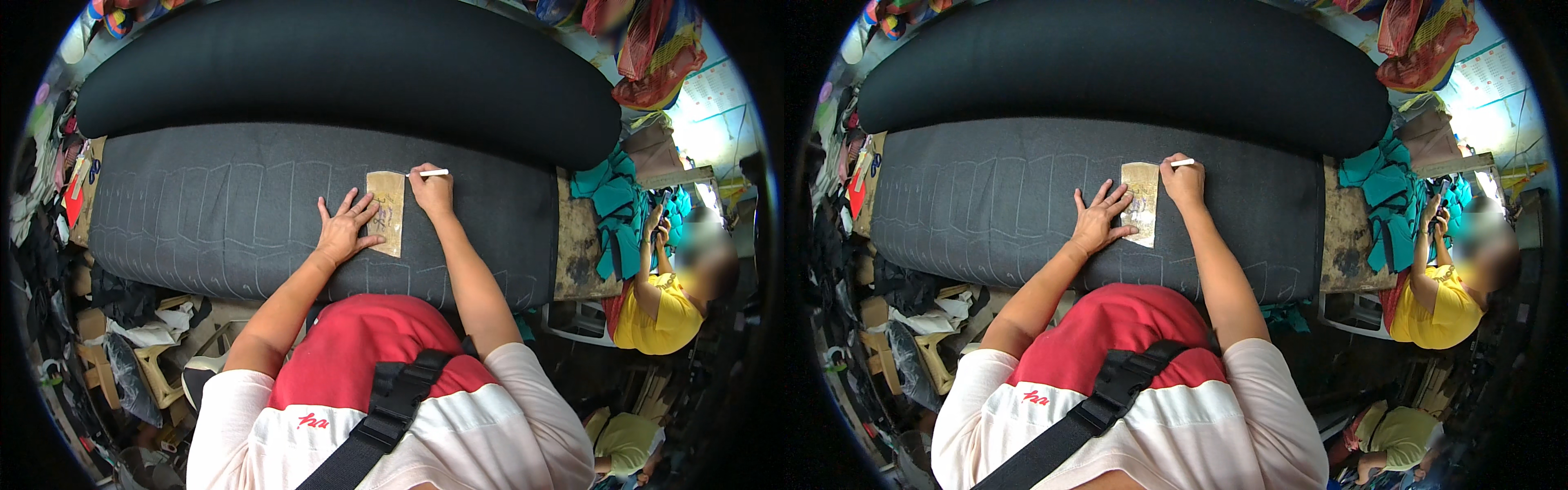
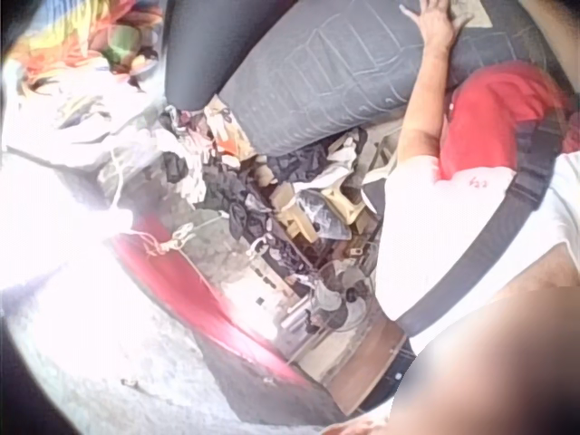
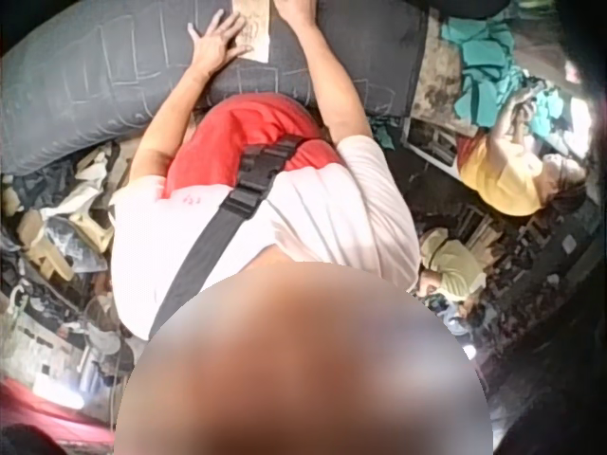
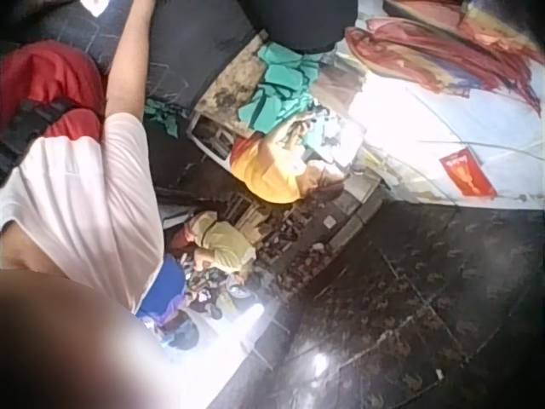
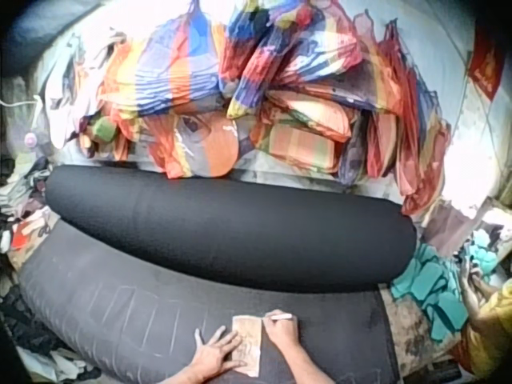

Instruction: The person uses a white chalk marker to trace a pattern from a small paper template onto a large roll of black fabric. They repeatedly reposition the template, draw lines, and occasionally trim the template with scissors.

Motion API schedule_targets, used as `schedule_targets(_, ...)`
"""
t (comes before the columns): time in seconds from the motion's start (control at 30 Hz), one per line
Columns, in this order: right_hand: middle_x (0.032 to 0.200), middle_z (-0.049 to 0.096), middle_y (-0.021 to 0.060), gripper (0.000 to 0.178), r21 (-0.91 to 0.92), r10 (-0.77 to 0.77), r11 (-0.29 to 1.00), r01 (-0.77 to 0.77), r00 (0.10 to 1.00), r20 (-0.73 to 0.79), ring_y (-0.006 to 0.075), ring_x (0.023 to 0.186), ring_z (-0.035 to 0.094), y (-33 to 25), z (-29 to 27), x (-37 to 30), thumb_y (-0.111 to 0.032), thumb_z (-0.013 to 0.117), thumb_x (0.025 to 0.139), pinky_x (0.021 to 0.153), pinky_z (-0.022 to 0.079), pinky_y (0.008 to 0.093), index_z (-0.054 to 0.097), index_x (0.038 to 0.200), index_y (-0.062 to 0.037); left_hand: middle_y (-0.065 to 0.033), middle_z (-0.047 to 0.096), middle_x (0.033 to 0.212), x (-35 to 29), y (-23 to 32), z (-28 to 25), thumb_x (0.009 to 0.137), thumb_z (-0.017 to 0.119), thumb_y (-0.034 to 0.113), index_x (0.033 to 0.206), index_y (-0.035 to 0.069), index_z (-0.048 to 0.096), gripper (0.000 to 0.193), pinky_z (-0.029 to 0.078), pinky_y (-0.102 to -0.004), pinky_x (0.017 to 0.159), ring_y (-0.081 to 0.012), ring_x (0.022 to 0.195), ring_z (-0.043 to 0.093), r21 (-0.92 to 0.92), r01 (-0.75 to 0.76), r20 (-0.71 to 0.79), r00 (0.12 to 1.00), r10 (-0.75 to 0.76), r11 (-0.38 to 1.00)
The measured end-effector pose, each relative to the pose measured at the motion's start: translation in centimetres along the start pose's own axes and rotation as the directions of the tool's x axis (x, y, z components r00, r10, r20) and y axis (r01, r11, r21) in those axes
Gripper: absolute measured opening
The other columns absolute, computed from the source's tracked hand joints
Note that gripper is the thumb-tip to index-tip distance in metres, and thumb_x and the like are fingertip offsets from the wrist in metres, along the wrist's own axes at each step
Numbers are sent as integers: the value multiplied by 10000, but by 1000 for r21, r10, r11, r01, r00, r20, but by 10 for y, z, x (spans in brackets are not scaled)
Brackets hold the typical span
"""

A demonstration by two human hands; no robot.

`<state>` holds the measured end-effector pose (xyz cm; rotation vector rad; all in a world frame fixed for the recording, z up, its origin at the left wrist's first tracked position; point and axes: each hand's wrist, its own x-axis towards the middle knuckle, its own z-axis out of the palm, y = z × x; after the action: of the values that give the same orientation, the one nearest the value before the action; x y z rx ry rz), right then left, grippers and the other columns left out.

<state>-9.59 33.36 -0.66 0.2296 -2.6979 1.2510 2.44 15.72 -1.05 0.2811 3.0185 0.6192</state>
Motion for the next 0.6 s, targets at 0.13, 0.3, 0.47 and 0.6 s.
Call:
schedule_targets(0.13,783,629,172,149,-83,-280,953,291,952,123,352,778,608,-4,-13,-27,-171,570,813,685,489,443,612,785,-30,46,371,1439,1,1,0,703,639,564,1293,219,523,694,50,-739,987,-217,1373,243,-18,2,13,1000,-2,1000)
schedule_targets(0.3,785,609,162,107,-197,-184,937,288,888,421,358,761,593,-31,-54,-116,-142,560,816,670,486,448,609,825,-48,45,365,1443,1,1,-1,723,628,560,1316,216,497,698,48,-732,992,-217,1379,231,-14,5,32,999,-5,1000)
schedule_targets(0.47,878,661,143,203,222,-306,950,222,810,500,311,856,622,-42,-41,-125,-220,600,809,733,493,399,657,929,-67,48,350,1453,1,0,0,765,601,544,1327,210,483,665,46,-733,992,-221,1383,222,0,12,48,999,-12,1000)
schedule_targets(0.6,823,659,133,171,55,-221,973,226,825,521,313,771,615,-38,-46,-123,-197,606,797,706,492,405,652,895,-65,43,359,1446,2,5,-7,759,643,486,1316,204,496,641,50,-747,978,-223,1388,209,-25,16,60,998,-14,1000)
